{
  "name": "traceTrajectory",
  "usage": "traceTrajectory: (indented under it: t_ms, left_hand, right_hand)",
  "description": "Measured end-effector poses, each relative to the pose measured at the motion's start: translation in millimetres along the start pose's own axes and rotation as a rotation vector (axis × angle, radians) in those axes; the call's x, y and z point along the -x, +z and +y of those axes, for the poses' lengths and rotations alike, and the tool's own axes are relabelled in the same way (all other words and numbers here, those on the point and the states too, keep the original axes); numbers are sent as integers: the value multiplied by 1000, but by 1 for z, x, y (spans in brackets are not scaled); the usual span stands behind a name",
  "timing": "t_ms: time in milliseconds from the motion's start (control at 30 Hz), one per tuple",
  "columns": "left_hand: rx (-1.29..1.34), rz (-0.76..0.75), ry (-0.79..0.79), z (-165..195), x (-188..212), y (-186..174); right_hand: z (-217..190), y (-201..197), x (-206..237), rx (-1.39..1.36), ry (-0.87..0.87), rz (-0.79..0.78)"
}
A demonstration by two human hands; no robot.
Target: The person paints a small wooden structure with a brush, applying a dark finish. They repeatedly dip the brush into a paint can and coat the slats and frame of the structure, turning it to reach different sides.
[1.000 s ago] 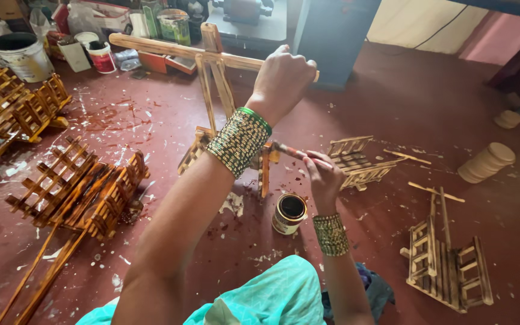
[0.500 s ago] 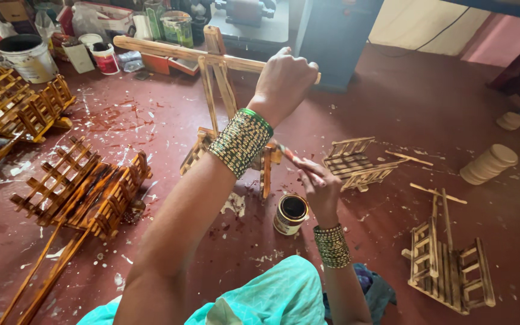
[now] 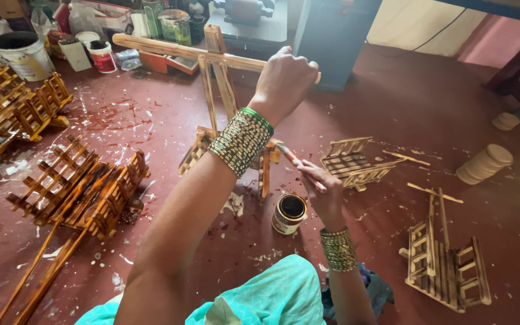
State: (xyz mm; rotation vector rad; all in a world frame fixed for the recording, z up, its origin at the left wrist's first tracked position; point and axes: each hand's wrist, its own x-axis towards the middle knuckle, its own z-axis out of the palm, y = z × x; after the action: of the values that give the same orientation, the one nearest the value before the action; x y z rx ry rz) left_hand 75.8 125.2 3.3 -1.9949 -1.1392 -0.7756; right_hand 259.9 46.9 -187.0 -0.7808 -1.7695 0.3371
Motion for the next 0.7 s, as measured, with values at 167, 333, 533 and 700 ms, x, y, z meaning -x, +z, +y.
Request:
traceTrajectory:
  t_ms: [167,333,533,700]
  left_hand:
    - [-24,18,10,-2,-3,-4]
    - [-38,5,-3,-2,-5,0]
    - [-26,20,17,-4,-6,3]
    - [25,36,-1,-7,-6,5]
  right_hand:
    - [24,7,13,-73,65,-44]
    - [80,1,40,-225,407,244]
    - [127,53,62,-377,517,510]
    - [122,78,63,-272,432,420]
